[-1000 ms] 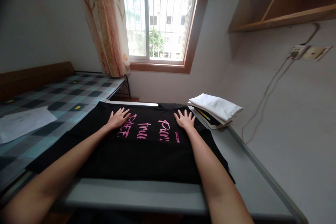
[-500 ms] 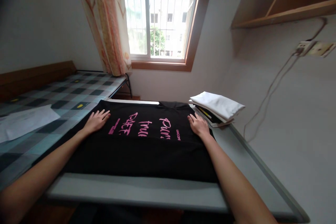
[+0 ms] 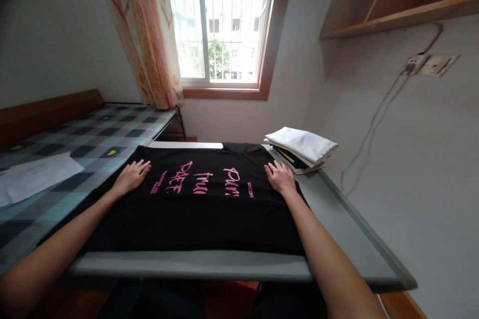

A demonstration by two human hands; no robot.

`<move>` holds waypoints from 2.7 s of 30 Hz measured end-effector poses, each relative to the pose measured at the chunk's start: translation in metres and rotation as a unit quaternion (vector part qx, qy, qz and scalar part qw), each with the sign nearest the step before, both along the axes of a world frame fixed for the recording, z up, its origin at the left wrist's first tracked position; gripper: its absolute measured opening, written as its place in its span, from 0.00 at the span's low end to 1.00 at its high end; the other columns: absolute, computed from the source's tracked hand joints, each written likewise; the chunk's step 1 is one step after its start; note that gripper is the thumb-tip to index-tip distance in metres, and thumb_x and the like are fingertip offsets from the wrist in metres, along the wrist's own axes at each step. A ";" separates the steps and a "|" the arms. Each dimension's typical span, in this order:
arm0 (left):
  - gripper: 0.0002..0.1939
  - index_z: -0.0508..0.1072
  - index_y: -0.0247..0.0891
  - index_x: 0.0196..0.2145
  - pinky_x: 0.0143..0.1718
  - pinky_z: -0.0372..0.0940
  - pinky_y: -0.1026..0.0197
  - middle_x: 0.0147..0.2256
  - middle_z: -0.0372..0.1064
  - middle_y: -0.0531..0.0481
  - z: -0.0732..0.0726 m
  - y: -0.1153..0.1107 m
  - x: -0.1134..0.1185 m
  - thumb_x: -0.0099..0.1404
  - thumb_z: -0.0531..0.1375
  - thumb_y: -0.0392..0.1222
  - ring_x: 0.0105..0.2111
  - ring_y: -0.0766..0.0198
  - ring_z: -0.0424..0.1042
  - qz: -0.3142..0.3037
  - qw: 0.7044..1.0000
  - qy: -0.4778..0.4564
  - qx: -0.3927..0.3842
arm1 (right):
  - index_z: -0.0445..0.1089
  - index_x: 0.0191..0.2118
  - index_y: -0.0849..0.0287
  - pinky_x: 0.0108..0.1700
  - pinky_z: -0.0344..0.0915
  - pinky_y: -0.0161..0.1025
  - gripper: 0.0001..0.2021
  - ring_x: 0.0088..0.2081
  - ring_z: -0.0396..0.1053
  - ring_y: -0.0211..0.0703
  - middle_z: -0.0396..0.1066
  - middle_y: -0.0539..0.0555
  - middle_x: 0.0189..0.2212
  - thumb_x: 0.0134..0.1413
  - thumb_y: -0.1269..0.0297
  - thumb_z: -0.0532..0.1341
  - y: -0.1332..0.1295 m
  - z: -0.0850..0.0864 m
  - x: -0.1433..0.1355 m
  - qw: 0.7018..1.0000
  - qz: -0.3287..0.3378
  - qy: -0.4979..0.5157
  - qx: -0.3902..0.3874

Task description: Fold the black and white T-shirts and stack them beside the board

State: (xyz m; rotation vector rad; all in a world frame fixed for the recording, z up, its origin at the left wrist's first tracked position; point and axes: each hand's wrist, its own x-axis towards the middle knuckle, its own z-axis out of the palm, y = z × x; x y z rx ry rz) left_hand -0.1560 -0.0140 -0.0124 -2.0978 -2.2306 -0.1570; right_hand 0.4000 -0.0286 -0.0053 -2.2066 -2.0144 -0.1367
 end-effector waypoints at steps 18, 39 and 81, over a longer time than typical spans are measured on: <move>0.34 0.60 0.39 0.64 0.63 0.48 0.42 0.65 0.52 0.41 0.019 -0.029 0.029 0.69 0.42 0.60 0.65 0.44 0.51 0.050 0.998 0.015 -0.031 | 0.67 0.59 0.56 0.63 0.49 0.49 0.24 0.63 0.56 0.53 0.60 0.57 0.63 0.67 0.52 0.46 -0.027 -0.006 0.001 0.999 -0.004 0.025 0.042; 0.31 0.55 0.45 0.66 0.64 0.40 0.38 0.67 0.47 0.47 0.008 -0.001 0.167 0.71 0.42 0.59 0.67 0.47 0.43 -0.173 0.983 -0.047 -0.026 | 0.71 0.54 0.58 0.59 0.55 0.51 0.21 0.60 0.60 0.55 0.64 0.61 0.59 0.63 0.54 0.52 -0.003 0.006 0.004 0.997 0.014 0.051 0.047; 0.29 0.60 0.48 0.63 0.65 0.41 0.37 0.66 0.52 0.49 0.005 0.000 0.171 0.69 0.47 0.58 0.66 0.48 0.47 -0.171 0.982 -0.079 0.005 | 0.77 0.46 0.54 0.54 0.63 0.49 0.16 0.51 0.70 0.54 0.75 0.58 0.46 0.53 0.66 0.58 0.204 0.013 -0.049 0.975 -0.048 0.216 0.001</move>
